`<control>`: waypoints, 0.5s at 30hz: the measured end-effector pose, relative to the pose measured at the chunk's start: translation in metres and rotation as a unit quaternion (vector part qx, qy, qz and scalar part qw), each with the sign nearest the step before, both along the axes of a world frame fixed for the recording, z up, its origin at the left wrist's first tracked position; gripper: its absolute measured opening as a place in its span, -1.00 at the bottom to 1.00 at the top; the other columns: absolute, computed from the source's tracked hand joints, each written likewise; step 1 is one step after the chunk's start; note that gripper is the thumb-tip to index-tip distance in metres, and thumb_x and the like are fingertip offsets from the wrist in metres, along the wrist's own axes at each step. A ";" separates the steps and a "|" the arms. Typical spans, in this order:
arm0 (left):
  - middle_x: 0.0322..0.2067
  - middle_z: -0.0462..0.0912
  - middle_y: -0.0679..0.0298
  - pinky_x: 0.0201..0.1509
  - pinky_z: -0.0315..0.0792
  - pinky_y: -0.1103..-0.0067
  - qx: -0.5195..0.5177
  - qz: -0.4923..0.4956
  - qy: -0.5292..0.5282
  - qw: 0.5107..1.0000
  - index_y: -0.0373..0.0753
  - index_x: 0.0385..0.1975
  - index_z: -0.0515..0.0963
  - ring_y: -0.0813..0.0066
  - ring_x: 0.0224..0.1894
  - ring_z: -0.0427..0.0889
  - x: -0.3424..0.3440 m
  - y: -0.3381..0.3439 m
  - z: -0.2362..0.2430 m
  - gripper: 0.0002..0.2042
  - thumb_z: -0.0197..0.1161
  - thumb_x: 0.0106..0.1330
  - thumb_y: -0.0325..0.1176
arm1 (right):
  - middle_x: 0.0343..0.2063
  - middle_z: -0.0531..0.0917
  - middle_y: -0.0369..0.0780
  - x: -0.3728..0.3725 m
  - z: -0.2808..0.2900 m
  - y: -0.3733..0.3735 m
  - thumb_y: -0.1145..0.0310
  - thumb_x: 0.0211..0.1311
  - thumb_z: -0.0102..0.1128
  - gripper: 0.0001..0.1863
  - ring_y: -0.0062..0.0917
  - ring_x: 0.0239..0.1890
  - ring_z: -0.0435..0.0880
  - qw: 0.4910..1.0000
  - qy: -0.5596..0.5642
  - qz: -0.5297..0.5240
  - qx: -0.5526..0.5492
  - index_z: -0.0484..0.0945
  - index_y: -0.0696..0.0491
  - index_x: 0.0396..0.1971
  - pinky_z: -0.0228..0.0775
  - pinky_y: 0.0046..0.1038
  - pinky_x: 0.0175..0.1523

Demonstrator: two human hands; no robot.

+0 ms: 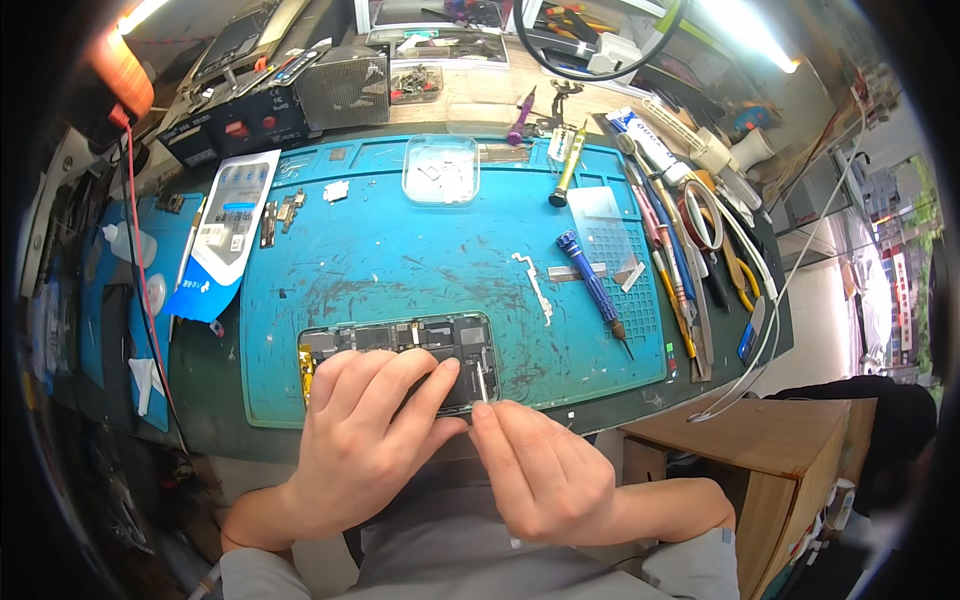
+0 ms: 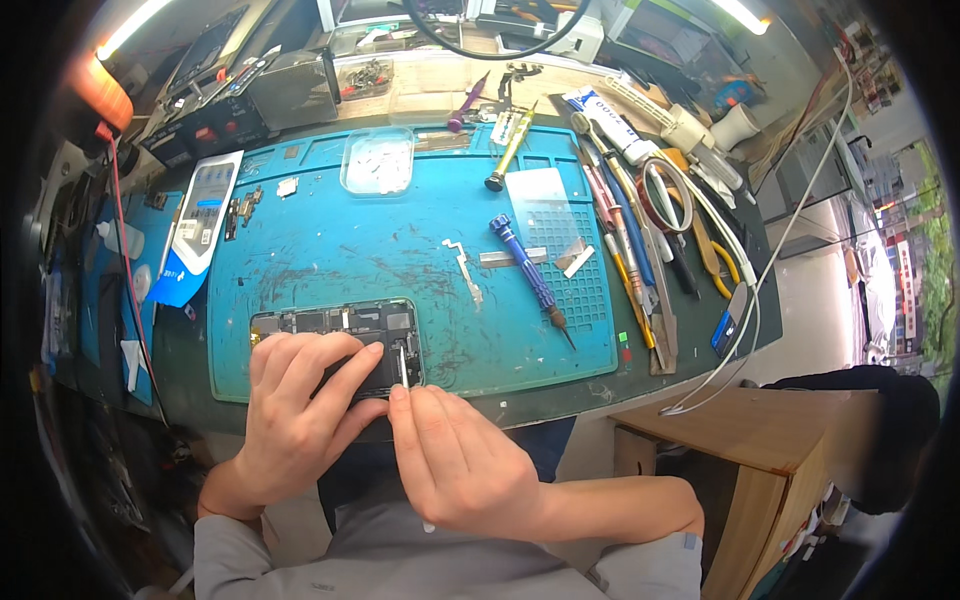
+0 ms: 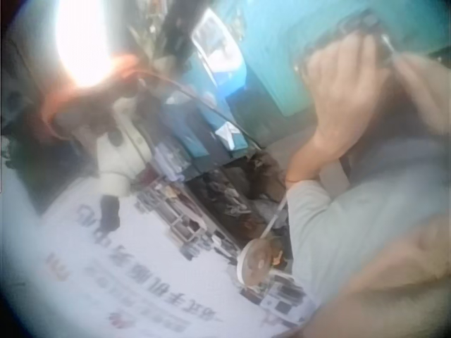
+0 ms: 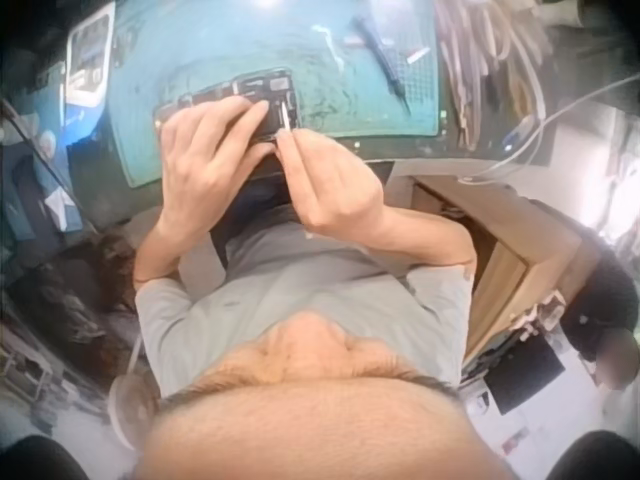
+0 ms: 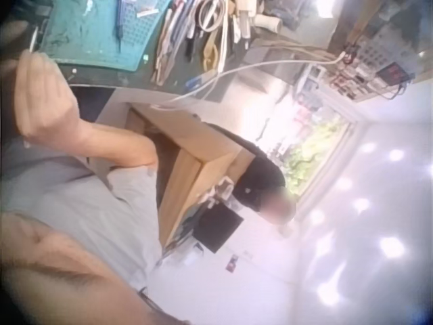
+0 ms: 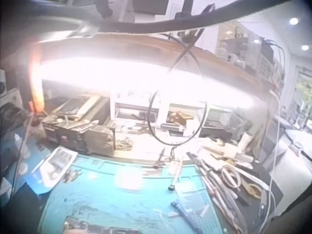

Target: The person uses a screwdriver and tweezers to remove and reposition small components on a disassembled smartphone motherboard. They repeatedly adjust tiny parts and connectors while working on the exposed circuit board.

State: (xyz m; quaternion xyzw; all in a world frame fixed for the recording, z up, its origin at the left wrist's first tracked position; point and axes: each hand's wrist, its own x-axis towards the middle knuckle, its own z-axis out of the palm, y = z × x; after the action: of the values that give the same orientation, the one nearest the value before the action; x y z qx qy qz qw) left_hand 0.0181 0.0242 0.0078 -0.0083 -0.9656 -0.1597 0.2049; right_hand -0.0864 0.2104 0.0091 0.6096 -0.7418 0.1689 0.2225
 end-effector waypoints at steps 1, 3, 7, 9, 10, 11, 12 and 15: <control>0.03 0.63 0.27 0.16 0.35 0.25 0.001 -0.001 0.001 1.000 -0.28 0.10 0.70 0.24 0.05 0.56 0.000 0.000 -0.001 -0.52 0.50 0.22 -0.18 | -0.23 0.74 -0.08 0.001 0.001 -0.001 0.47 0.16 0.32 -0.69 -0.38 -0.19 0.84 1.000 0.007 -0.003 0.007 0.75 0.31 -0.12 0.78 -0.46 -0.04; 0.03 0.62 0.27 0.17 0.34 0.27 -0.006 -0.001 0.002 1.000 -0.28 0.09 0.70 0.28 0.05 0.56 0.000 0.000 -0.001 -0.51 0.51 0.20 -0.18 | -0.23 0.74 -0.09 0.001 0.002 -0.001 0.46 0.19 0.30 -0.71 -0.38 -0.19 0.83 1.000 0.020 -0.005 0.017 0.75 0.30 -0.13 0.78 -0.45 -0.02; 0.05 0.61 0.28 0.21 0.30 0.28 -0.017 -0.005 -0.008 1.000 -0.29 0.12 0.69 0.30 0.06 0.55 -0.002 -0.001 0.000 -0.48 0.52 0.17 -0.19 | -0.28 0.74 -0.07 0.002 0.006 -0.006 0.52 0.23 0.38 -0.76 -0.35 -0.31 0.83 1.000 0.011 -0.002 0.022 0.73 0.36 -0.16 0.76 -0.45 -0.17; 0.07 0.60 0.27 0.22 0.28 0.28 -0.017 -0.002 -0.014 1.000 -0.29 0.15 0.67 0.28 0.06 0.55 -0.002 0.000 0.001 -0.46 0.51 0.17 -0.19 | -0.27 0.74 -0.09 0.002 0.006 -0.007 0.47 0.22 0.32 -0.74 -0.37 -0.24 0.82 0.999 0.034 -0.007 0.034 0.74 0.33 -0.17 0.76 -0.44 -0.06; 0.07 0.59 0.27 0.22 0.27 0.28 -0.020 0.001 -0.014 1.000 -0.29 0.16 0.67 0.29 0.07 0.55 -0.001 0.001 0.000 -0.46 0.51 0.17 -0.19 | -0.27 0.74 -0.10 0.003 0.006 -0.007 0.44 0.22 0.28 -0.73 -0.38 -0.21 0.82 0.998 0.045 -0.009 0.039 0.74 0.31 -0.18 0.76 -0.44 -0.01; 0.07 0.59 0.27 0.23 0.27 0.28 -0.023 0.004 -0.014 1.000 -0.29 0.16 0.67 0.29 0.07 0.54 -0.001 0.001 -0.001 -0.45 0.52 0.16 -0.19 | -0.27 0.74 -0.10 0.003 0.006 -0.007 0.44 0.22 0.28 -0.73 -0.38 -0.21 0.82 0.998 0.045 -0.010 0.041 0.74 0.31 -0.18 0.76 -0.44 -0.01; 0.08 0.59 0.27 0.23 0.27 0.28 -0.024 0.003 -0.015 1.000 -0.29 0.17 0.67 0.30 0.07 0.54 -0.001 0.001 -0.001 -0.44 0.52 0.15 -0.19 | -0.28 0.74 -0.10 0.004 0.006 -0.007 0.44 0.22 0.28 -0.73 -0.38 -0.22 0.82 0.998 0.045 -0.011 0.042 0.74 0.32 -0.17 0.76 -0.44 -0.01; 0.07 0.58 0.28 0.23 0.25 0.28 -0.026 0.000 -0.020 0.999 -0.28 0.18 0.67 0.30 0.07 0.53 -0.001 0.000 0.000 -0.43 0.53 0.14 -0.20 | -0.28 0.74 -0.10 0.005 0.005 -0.008 0.43 0.21 0.28 -0.71 -0.38 -0.23 0.82 0.998 0.055 -0.012 0.043 0.74 0.32 -0.17 0.75 -0.43 -0.02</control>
State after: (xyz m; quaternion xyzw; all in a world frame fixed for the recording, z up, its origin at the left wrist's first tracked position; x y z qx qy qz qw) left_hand 0.0169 0.0246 0.0082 -0.0101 -0.9734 -0.1350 0.1850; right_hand -0.0819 0.2025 0.0137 0.6183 -0.7422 0.1007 0.2380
